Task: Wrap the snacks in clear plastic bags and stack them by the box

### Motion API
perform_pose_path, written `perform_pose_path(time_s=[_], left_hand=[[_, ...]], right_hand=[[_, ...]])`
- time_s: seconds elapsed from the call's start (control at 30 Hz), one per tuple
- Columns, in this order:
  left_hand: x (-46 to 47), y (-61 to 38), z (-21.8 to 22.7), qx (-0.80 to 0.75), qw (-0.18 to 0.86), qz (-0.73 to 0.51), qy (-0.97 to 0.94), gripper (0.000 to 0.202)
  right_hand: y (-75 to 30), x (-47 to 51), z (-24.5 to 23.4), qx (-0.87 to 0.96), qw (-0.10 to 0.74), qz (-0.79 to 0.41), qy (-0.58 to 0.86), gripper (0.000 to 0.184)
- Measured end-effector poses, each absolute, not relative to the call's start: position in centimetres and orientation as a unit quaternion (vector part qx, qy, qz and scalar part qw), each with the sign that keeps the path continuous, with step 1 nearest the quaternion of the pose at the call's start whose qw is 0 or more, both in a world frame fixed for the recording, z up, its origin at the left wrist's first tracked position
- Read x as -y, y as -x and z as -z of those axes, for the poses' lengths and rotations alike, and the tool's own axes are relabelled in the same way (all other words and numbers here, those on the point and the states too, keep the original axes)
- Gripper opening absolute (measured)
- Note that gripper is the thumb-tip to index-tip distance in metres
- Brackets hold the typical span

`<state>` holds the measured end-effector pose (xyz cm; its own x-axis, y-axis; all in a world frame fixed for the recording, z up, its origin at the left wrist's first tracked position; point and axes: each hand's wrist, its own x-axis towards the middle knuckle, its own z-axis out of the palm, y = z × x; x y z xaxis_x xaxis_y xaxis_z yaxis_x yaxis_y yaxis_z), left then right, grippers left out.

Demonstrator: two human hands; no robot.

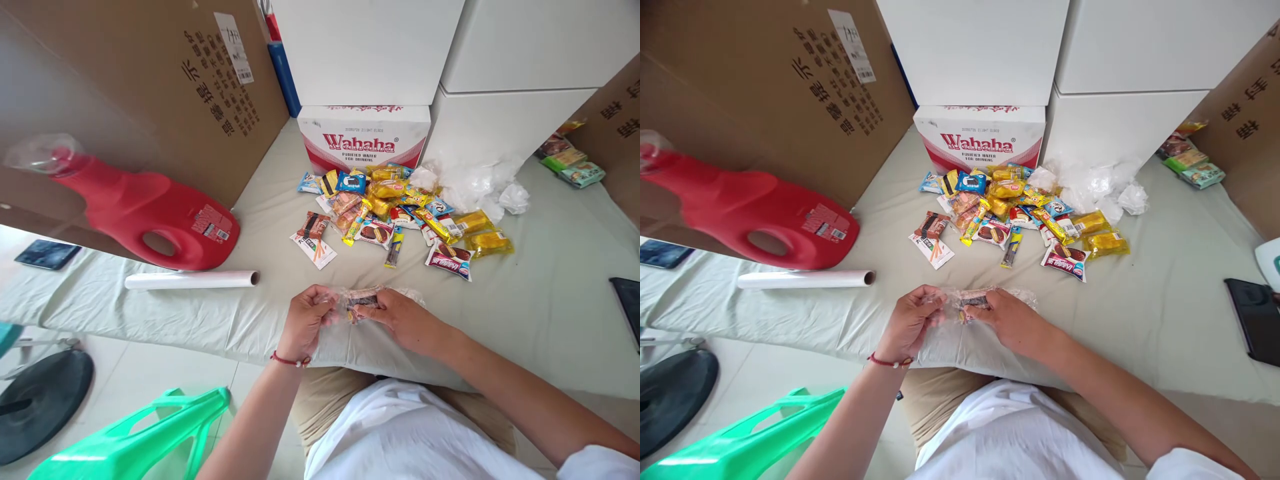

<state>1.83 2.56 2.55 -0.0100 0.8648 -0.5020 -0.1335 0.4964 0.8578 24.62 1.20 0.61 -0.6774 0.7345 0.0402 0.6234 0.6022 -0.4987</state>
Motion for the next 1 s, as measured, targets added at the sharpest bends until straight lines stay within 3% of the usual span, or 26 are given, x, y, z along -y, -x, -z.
perform_pose_path(time_s=[0.1,0.2,0.37,0.43,0.5,0.53,0.6,0.67,0.7,0.77,0.87,1.0], left_hand=[[-2.3,-4.0,-3.3,-0.547,0.681,-0.374,-0.311,0.039],[-2.1,-5.5,-2.9,-0.554,0.650,-0.359,-0.377,0.038],[-1.6,-6.7,-0.7,-0.581,0.400,-0.345,-0.619,0.026],[-1.3,-7.4,-0.1,-0.595,0.316,-0.334,-0.659,0.023],[-1.1,-8.1,0.4,-0.613,0.267,-0.329,-0.667,0.018],[-1.1,-8.5,0.6,-0.625,0.244,-0.331,-0.663,0.024],[-1.1,-9.0,0.8,-0.661,0.203,-0.329,-0.643,0.059],[-1.2,-9.3,1.1,-0.708,0.179,-0.300,-0.614,0.087],[-1.1,-9.3,1.3,-0.727,0.179,-0.277,-0.603,0.088],[-0.9,-9.5,1.6,-0.741,0.193,-0.238,-0.597,0.071],[-0.2,-10.2,2.1,-0.717,0.199,-0.257,-0.617,0.047],[0.3,-12.0,2.1,-0.646,0.097,-0.323,-0.685,0.029]], right_hand=[[-24.5,-0.9,-1.0,0.895,0.103,-0.210,0.380,0.051],[-25.0,-0.5,-1.7,0.894,0.120,-0.211,0.377,0.050],[-27.8,-0.3,-2.3,0.855,0.264,-0.305,0.326,0.042],[-29.1,-0.9,-2.0,0.804,0.314,-0.290,0.413,0.037],[-29.9,-1.7,-1.3,0.758,0.300,-0.228,0.533,0.034],[-30.1,-2.1,-0.9,0.745,0.267,-0.202,0.578,0.035],[-30.1,-2.8,0.1,0.737,0.189,-0.191,0.620,0.039],[-29.9,-3.0,0.7,0.731,0.146,-0.212,0.632,0.027],[-29.7,-2.9,0.8,0.728,0.145,-0.220,0.633,0.019],[-29.3,-2.3,0.6,0.720,0.166,-0.235,0.631,0.008],[-28.3,-0.9,-0.3,0.704,0.207,-0.283,0.618,0.009],[-26.6,0.7,-0.7,0.655,0.290,-0.380,0.585,0.017]])
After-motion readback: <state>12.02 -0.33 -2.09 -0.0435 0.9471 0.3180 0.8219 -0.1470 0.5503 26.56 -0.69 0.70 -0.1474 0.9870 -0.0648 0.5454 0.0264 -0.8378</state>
